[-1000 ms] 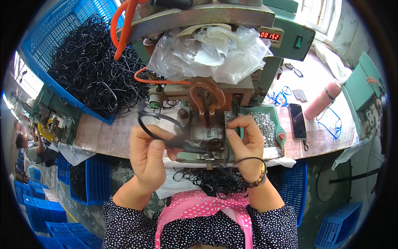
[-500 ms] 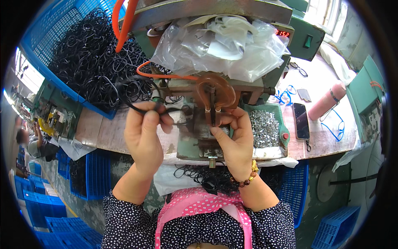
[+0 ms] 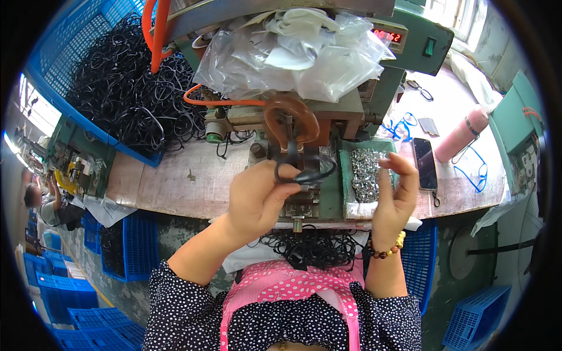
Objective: The person repeatedly picks a black cable from a blue bin, places it into a press machine, and attaches a small metal connector to the cable end. The person then removes the assembled cable and places it on the table, repeating the process throughout the clip.
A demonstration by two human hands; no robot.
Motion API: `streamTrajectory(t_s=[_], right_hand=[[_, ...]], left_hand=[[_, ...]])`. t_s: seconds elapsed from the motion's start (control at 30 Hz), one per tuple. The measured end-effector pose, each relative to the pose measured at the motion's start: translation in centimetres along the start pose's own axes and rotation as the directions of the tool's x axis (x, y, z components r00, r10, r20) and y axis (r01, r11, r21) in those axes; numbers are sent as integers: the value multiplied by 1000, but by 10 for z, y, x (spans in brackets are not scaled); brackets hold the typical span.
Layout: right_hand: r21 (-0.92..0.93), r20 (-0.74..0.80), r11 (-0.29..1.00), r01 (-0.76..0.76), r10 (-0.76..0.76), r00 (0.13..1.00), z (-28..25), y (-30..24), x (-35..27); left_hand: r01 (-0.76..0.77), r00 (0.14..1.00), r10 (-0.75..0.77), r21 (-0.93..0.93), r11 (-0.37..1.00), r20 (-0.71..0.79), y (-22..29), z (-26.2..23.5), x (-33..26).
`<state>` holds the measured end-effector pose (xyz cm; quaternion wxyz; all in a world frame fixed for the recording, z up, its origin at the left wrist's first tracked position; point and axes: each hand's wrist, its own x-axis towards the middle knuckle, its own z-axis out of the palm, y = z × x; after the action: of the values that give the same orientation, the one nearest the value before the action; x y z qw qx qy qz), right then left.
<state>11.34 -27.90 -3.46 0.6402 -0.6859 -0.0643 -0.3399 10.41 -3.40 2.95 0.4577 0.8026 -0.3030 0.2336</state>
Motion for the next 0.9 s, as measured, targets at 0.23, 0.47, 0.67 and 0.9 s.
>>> streamTrajectory(t_s=[0.23, 0.47, 0.67, 0.9], right_hand=[[-244, 40, 946, -214, 230, 972, -34, 47, -15], [-667, 404, 676, 313, -25, 914, -14, 44, -13], [-610, 293, 751, 254, -85, 952, -10, 50, -14], [-448, 58, 888, 104, -87, 995, -11, 58, -27]], left_hand=[[-58, 995, 56, -15, 998, -77, -5, 8, -6], [-67, 995, 69, 30, 997, -75, 4, 4, 0], [-176, 961, 245, 395, 901, -129, -22, -32, -12], [359, 823, 19, 547, 757, -568, -113, -136, -26]])
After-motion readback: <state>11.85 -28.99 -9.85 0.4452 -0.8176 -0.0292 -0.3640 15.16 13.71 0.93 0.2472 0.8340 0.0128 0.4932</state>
